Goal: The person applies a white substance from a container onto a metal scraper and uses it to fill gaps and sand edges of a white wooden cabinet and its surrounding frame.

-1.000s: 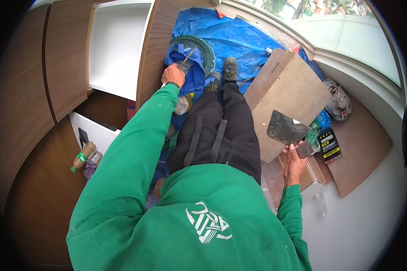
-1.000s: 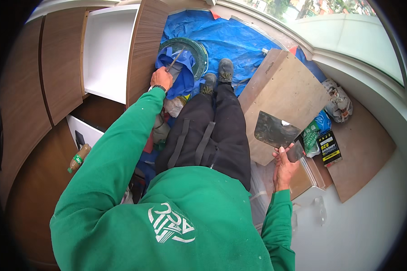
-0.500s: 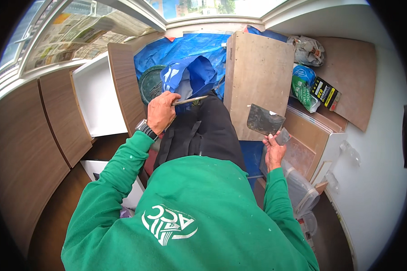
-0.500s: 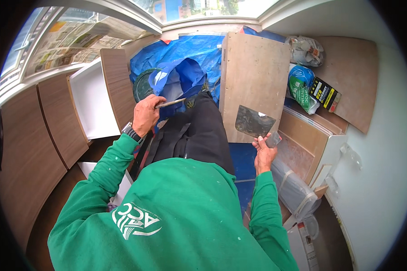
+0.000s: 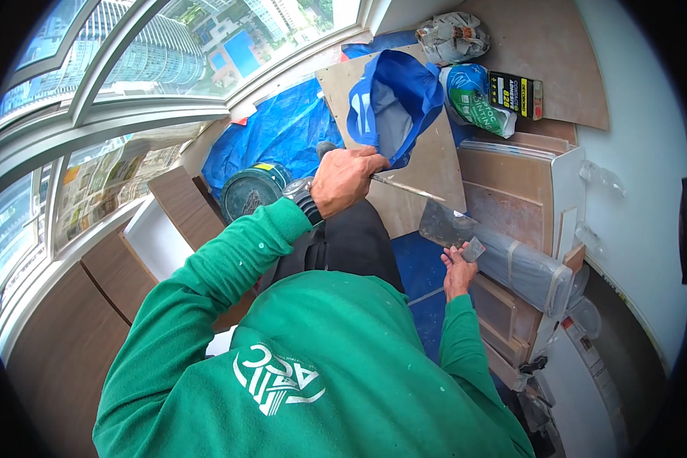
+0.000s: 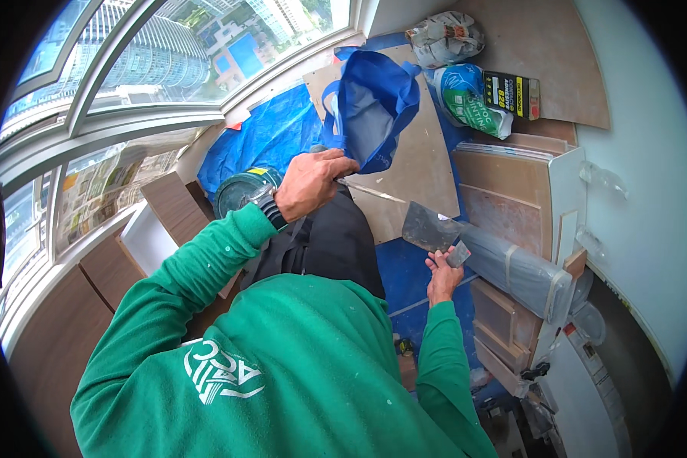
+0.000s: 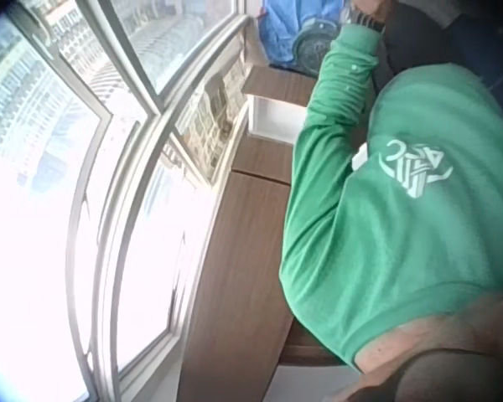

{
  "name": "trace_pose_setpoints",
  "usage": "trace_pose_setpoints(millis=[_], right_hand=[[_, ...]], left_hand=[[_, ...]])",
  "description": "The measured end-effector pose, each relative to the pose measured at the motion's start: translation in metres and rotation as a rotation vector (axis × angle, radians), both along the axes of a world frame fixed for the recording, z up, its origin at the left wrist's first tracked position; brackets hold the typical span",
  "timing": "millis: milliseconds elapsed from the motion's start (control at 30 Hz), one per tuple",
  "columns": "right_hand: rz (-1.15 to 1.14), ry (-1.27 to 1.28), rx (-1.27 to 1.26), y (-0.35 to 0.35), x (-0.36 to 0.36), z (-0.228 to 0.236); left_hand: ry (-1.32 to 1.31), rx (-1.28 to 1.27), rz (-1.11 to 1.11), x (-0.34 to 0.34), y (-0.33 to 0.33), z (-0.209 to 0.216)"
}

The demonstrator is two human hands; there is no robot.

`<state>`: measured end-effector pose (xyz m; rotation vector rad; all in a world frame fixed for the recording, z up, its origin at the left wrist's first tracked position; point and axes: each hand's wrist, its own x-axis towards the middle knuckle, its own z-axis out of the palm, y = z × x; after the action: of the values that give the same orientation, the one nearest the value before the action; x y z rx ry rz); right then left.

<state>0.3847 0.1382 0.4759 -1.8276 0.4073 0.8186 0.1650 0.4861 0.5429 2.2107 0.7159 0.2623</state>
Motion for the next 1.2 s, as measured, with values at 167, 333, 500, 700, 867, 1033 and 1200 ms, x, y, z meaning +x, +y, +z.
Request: trace_pose_setpoints(millis=[167, 333, 500, 700, 867, 1033, 1200], right_hand=[[-0.077, 0.023, -0.038, -0.012, -0.006, 0.013], [-0.108, 0.041, -0.081, -0.004, -0.01, 0.011], [-0.162, 0.023, -0.07, 0.011, -0.02, 0.007], [-0.166, 0.023, -0.097, 0.014, -0.02, 0.008], [-0.157, 0.024, -0.123, 0.006, -0.024, 0.017], [-0.165, -0.008, -0.141, 0.003, -0.036, 0.025], [-0.07, -0.02, -0.084, 0.023, -0.03, 0.034]], left_hand=[[0.024, -0.034, -0.208, 0.046, 0.009, -0.032], [0.366, -0.355, 0.08, 0.039, 0.025, -0.116], [0.138, -0.453, 0.207, 0.02, 0.049, -0.132], [0.251, -0.335, 0.459, 0.003, 0.071, -0.206], [0.495, -0.292, 0.301, 0.032, 0.07, -0.252], [0.549, -0.223, 0.048, 0.061, 0.074, -0.25], [0.513, -0.398, 0.013, 0.023, 0.072, -0.272]])
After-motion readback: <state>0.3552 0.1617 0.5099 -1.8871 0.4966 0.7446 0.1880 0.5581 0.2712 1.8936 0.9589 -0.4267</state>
